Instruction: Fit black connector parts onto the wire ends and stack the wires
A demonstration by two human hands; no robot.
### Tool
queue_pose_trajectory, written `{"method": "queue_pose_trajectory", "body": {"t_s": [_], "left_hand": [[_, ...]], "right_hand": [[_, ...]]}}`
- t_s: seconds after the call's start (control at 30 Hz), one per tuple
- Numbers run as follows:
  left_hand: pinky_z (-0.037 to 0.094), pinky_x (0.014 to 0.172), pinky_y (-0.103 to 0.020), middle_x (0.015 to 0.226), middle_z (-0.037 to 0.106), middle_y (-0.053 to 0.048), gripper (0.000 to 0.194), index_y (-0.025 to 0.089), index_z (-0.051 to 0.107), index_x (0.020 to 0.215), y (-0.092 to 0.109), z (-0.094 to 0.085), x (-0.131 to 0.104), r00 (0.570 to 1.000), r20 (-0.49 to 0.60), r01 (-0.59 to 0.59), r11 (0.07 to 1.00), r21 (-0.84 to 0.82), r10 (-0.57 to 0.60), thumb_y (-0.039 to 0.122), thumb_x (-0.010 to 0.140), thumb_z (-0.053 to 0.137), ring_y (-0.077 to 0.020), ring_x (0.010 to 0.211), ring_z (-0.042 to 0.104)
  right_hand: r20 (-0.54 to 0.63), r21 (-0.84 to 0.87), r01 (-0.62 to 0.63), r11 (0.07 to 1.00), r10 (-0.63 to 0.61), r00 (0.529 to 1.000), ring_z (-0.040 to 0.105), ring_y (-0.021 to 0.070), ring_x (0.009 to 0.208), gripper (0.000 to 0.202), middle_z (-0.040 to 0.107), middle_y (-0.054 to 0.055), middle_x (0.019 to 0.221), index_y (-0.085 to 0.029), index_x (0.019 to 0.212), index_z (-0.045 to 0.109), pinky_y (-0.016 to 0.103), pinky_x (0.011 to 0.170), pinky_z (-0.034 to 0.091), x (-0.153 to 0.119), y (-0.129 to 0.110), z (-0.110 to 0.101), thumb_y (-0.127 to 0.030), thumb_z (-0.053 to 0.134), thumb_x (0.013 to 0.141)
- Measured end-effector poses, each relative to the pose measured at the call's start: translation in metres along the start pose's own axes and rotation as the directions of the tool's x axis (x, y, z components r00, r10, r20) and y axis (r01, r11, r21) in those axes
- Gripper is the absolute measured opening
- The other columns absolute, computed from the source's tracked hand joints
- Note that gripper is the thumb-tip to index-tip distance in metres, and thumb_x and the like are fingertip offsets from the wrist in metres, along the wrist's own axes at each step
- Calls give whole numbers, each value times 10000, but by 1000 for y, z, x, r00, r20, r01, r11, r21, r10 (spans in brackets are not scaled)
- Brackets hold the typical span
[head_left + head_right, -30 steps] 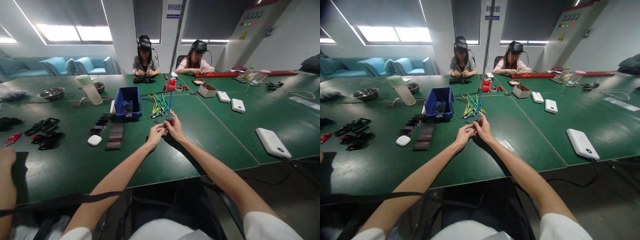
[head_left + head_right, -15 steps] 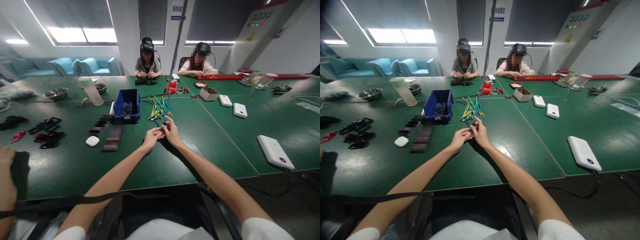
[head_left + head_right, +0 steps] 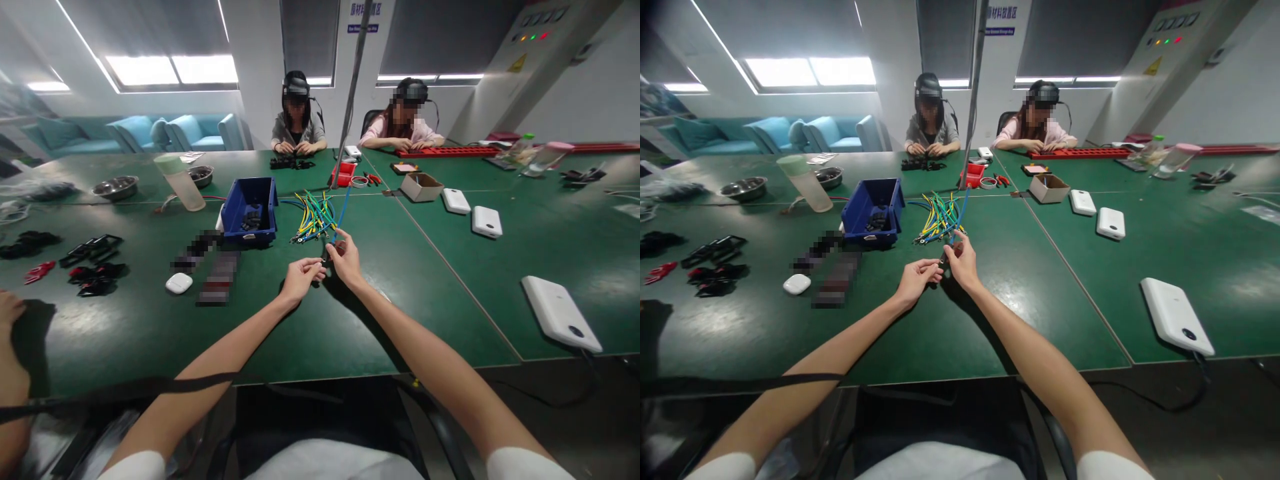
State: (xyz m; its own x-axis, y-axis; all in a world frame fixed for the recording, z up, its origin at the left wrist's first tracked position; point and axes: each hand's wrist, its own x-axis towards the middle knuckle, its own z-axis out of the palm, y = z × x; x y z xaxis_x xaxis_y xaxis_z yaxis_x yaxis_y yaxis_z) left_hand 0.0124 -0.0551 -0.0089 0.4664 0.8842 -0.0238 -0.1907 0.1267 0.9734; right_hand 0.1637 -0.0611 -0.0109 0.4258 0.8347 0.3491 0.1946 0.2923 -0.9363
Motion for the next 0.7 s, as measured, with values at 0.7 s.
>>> {"method": "queue_pose_trajectory", "body": {"t_s": [0.7], "left_hand": [[487, 600, -270, 719, 663, -68, 330, 106, 641, 965, 12, -1, -17, 981, 193, -78, 948, 310, 17, 403, 836, 574, -147, 591, 614]], "right_hand": [[-372, -673, -98, 733, -221, 902, 629, 243, 820, 443, 687, 64, 902, -179, 1202, 521, 381, 825, 450, 99, -21, -147, -261, 596, 772]]}}
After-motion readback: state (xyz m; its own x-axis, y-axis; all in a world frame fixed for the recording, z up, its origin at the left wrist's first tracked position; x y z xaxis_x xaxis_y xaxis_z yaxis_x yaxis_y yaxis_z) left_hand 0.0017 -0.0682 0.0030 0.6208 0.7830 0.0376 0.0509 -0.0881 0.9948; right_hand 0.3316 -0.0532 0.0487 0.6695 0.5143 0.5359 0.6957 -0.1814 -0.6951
